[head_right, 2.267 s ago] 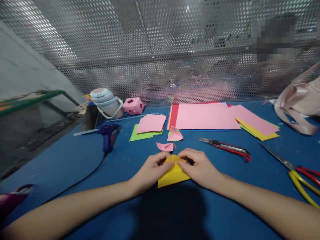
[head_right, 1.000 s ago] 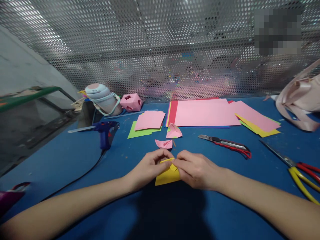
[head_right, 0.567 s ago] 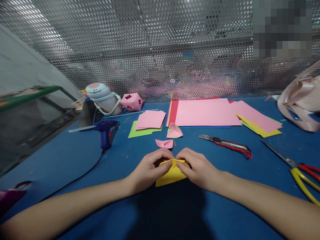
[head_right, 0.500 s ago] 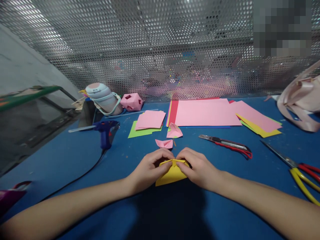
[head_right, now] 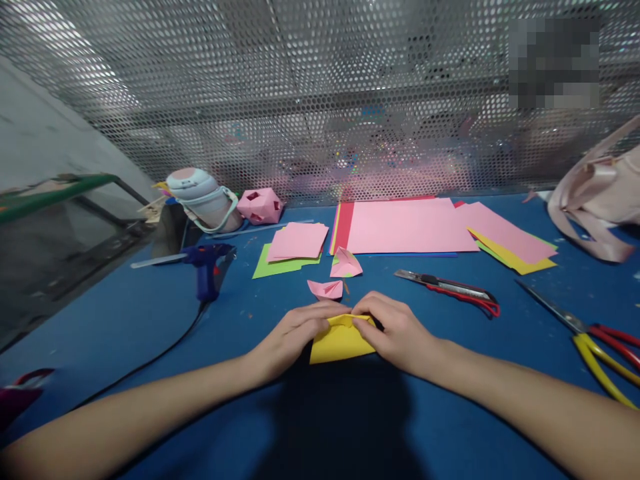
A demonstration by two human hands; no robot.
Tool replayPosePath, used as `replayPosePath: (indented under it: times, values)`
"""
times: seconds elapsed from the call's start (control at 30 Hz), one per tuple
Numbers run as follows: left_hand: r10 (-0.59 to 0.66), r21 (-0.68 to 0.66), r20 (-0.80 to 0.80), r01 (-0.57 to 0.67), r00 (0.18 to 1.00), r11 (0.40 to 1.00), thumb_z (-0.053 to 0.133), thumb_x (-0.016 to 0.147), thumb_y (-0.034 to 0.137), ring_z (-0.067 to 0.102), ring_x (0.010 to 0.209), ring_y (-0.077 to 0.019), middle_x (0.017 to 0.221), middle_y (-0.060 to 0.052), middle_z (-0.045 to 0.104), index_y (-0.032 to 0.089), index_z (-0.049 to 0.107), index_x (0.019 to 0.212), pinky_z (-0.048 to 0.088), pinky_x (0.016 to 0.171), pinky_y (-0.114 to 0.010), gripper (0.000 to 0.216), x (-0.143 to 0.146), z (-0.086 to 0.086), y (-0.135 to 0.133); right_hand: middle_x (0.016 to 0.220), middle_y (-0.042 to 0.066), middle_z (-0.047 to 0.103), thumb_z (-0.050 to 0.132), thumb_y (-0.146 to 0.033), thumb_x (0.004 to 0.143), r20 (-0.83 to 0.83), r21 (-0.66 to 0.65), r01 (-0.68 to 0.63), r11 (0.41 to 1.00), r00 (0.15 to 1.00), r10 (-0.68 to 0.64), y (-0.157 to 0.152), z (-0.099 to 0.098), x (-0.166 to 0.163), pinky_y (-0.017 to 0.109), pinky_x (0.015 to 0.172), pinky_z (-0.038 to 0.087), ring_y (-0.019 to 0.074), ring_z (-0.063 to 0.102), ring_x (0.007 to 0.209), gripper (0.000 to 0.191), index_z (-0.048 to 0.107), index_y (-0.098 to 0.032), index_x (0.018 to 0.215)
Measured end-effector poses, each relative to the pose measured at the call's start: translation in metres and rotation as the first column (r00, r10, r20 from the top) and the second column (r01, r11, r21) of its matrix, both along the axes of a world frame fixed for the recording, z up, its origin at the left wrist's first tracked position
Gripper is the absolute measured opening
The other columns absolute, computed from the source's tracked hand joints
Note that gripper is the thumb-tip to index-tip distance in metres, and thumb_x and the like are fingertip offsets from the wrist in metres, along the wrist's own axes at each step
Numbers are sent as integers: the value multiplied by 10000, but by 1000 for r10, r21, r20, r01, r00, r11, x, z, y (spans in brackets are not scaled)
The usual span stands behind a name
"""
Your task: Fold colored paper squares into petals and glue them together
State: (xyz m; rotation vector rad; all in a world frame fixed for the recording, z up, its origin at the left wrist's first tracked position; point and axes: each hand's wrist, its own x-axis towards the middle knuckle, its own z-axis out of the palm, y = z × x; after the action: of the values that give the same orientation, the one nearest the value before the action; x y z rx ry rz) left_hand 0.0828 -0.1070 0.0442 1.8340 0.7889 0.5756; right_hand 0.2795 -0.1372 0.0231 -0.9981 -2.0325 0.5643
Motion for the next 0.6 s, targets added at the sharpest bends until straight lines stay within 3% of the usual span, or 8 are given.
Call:
replayPosePath:
  times: [0.17,0.37,0.47,0.6]
  values:
    - [65,-137,-47,-71,997,988,382,792,159,576,999,-208,1082,-52,660,147,652,1072,415,892,-298,390,1,-4,-1,819,57,614,496,-173,861,-19,-13,-7,1000,1000,6,0,-1,1,270,676,456,150,579,756,80,572,-174,885]
    - [55,-81,-78,-62,995,995,425,765,137,598,909,-186,1011,-38,676,164,648,1057,439,796,-253,368,5,-6,-4,799,58,612,508,-161,854,-20,-11,-10,1000,1000,10,-1,-1,0,258,668,450,144,576,739,77,584,-156,865]
    - [98,-108,-70,-106,993,989,508,786,265,598,832,-178,919,-49,678,142,648,985,450,730,-239,272,8,-5,-4,790,60,607,516,-152,848,-17,16,-23,1000,1000,23,0,-2,-3,253,662,444,144,571,738,82,596,-152,862]
    - [135,-139,-75,-145,988,980,492,820,375,586,769,-157,820,-38,667,127,650,888,442,687,-225,302,11,-7,-4,775,55,589,511,-139,842,-37,37,-32,999,999,34,1,1,-9,244,654,435,141,555,734,100,607,-147,867]
